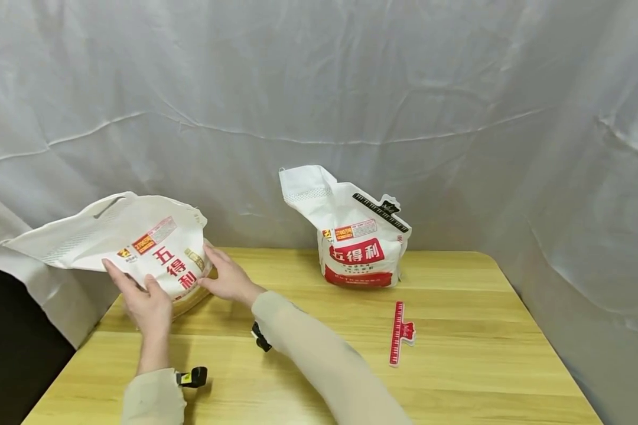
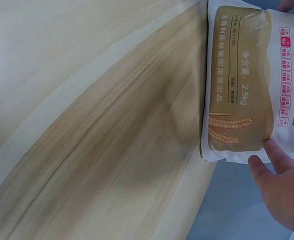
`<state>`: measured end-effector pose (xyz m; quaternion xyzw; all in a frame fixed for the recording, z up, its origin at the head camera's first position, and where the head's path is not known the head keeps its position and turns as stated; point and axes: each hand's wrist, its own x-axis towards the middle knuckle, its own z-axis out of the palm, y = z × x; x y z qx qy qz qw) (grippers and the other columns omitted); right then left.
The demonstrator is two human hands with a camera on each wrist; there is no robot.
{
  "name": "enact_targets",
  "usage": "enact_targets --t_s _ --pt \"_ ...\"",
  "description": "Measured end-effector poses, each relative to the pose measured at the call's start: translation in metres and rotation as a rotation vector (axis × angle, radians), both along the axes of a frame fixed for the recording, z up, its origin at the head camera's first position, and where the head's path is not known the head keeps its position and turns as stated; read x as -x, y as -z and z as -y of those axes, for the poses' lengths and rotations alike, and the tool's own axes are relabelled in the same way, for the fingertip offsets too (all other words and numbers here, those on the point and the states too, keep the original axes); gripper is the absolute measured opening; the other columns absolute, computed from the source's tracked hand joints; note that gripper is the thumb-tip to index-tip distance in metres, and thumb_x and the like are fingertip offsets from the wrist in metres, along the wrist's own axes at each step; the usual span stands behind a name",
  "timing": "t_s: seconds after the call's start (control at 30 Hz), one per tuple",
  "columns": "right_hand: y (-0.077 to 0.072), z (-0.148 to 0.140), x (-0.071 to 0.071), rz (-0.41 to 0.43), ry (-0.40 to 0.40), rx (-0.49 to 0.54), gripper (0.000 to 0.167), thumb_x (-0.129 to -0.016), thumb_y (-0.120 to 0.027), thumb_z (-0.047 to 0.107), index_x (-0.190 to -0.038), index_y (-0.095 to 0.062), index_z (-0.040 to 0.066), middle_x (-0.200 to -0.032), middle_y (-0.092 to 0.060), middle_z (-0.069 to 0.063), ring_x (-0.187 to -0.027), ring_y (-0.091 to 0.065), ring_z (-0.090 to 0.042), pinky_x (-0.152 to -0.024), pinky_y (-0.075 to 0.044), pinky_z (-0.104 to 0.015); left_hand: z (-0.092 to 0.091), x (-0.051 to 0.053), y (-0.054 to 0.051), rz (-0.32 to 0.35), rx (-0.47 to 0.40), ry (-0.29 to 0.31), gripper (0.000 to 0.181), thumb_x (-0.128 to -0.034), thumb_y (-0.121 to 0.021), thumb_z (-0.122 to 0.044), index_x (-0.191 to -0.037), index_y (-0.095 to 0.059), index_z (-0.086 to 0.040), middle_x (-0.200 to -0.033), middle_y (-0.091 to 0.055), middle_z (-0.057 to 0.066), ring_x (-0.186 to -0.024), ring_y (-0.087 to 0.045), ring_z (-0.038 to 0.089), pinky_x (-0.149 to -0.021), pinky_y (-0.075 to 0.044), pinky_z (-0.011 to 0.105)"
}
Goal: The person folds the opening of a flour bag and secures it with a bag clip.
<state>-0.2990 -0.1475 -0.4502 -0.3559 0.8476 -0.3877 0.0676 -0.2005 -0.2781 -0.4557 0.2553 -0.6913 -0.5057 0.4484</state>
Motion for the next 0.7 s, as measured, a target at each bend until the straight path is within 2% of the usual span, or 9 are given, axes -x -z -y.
enact_targets --t_s 0.27,0.43,0.7 --pt "0.003 -0.017 0.004 -0.004 0.048 -0.003 0.086 -0.099 -0.070 0.031 -0.168 -0.018 0.023 -0.171 -0.026 -0.002 -0.147 -0.044 -0.028 -0.119 -0.037 -0.044 -0.011 0.009 0.004 -0.017 0.039 0.067 0.079 -0.1070 -0.049 -0.007 -0.169 -0.004 -0.027 -0.166 -0.035 0.013 -0.133 -0.052 0.050 -0.112 -0.042 0.060" --pt "0.006 -0.031 0.008 -0.018 0.054 0.009 0.087 -0.099 -0.071 0.030 -0.168 -0.018 0.022 -0.171 -0.026 -0.004 -0.143 -0.049 -0.030 -0.118 -0.039 -0.047 -0.020 0.014 0.006 -0.017 0.058 0.099 0.079 -0.1068 -0.049 -0.006 -0.169 -0.004 -0.027 -0.166 -0.035 0.015 -0.136 -0.050 0.050 -0.113 -0.041 0.061" --pt "0.009 -0.053 0.014 -0.017 0.058 0.061 0.089 -0.098 -0.072 0.025 -0.168 -0.018 0.018 -0.170 -0.028 -0.006 -0.135 -0.057 -0.029 -0.115 -0.044 -0.045 -0.036 0.021 0.008 -0.014 0.109 0.145 0.080 -0.1064 -0.050 -0.005 -0.169 -0.005 -0.026 -0.165 -0.035 0.019 -0.142 -0.045 0.047 -0.116 -0.039 0.058"
